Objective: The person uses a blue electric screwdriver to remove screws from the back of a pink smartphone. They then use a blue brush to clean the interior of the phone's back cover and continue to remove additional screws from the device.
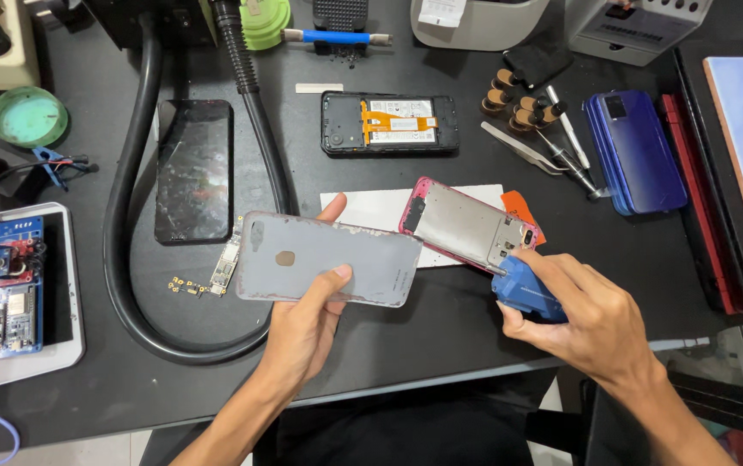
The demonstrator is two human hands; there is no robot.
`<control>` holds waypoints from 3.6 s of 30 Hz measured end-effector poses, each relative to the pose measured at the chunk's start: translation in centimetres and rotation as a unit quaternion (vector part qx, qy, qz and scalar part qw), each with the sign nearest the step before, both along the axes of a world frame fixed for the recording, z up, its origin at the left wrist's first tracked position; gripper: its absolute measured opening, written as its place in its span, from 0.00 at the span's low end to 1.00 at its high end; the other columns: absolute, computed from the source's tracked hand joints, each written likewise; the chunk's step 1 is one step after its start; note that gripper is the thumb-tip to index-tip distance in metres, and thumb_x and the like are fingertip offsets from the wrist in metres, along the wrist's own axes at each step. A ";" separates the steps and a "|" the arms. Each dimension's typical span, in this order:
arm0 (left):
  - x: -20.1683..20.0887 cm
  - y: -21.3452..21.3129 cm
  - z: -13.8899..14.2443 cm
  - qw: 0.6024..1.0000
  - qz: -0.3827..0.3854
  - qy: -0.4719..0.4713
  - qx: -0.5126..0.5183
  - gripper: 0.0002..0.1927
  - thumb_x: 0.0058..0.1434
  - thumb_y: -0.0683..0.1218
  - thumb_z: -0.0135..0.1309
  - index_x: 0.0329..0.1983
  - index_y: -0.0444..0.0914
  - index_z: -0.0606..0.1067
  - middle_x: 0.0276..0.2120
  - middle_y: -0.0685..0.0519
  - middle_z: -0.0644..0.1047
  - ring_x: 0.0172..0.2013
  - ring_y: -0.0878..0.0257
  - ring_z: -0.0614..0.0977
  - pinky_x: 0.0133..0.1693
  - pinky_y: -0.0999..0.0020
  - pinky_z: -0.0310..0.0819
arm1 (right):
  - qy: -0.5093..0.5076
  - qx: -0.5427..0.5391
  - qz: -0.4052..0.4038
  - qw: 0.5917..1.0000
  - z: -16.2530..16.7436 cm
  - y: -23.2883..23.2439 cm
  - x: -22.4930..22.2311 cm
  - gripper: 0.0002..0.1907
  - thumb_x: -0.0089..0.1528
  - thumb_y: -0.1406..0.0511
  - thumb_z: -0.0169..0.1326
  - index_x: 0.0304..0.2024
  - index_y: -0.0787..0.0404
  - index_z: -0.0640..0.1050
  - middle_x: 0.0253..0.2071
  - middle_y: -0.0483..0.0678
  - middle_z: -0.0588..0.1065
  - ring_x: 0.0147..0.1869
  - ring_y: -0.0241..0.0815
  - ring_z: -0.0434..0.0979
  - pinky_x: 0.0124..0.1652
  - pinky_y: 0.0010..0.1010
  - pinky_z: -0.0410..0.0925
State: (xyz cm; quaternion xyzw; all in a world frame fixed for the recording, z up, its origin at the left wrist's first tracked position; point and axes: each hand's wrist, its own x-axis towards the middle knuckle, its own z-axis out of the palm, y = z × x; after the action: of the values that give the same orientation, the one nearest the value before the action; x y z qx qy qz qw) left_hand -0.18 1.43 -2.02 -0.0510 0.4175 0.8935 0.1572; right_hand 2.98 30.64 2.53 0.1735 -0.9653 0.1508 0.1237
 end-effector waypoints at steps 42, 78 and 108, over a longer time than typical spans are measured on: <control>-0.1 0.3 0.3 0.999 0.012 -0.002 0.040 0.39 0.62 0.37 0.46 0.79 0.40 0.53 0.61 0.47 0.68 0.59 0.62 0.74 0.60 0.60 0.71 | -0.028 -0.009 0.056 0.998 -1.1 0.3 1.0 0.29 0.47 0.57 0.68 0.48 0.62 0.79 0.38 0.49 0.79 0.34 0.46 0.81 0.35 0.35 0.75; 0.1 0.2 0.1 0.999 0.016 0.009 0.027 0.39 0.64 0.37 0.45 0.79 0.40 0.52 0.63 0.49 0.66 0.59 0.64 0.72 0.62 0.63 0.70 | -0.021 -0.010 0.058 0.998 -1.3 0.1 0.6 0.29 0.48 0.58 0.68 0.48 0.64 0.79 0.38 0.49 0.79 0.35 0.47 0.81 0.36 0.35 0.75; 0.0 0.1 -0.3 0.998 0.033 0.014 0.046 0.38 0.65 0.37 0.45 0.79 0.39 0.52 0.63 0.48 0.67 0.60 0.63 0.74 0.60 0.62 0.72 | -0.036 0.008 0.070 0.997 -1.6 0.2 1.1 0.30 0.47 0.56 0.68 0.49 0.62 0.79 0.36 0.49 0.79 0.32 0.46 0.80 0.35 0.36 0.75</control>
State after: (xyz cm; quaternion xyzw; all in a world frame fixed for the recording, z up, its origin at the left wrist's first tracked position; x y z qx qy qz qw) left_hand -0.17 1.54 -2.31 -0.0450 0.3764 0.9171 0.1235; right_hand 4.12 30.81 0.88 0.2362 -0.9557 0.1579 0.0763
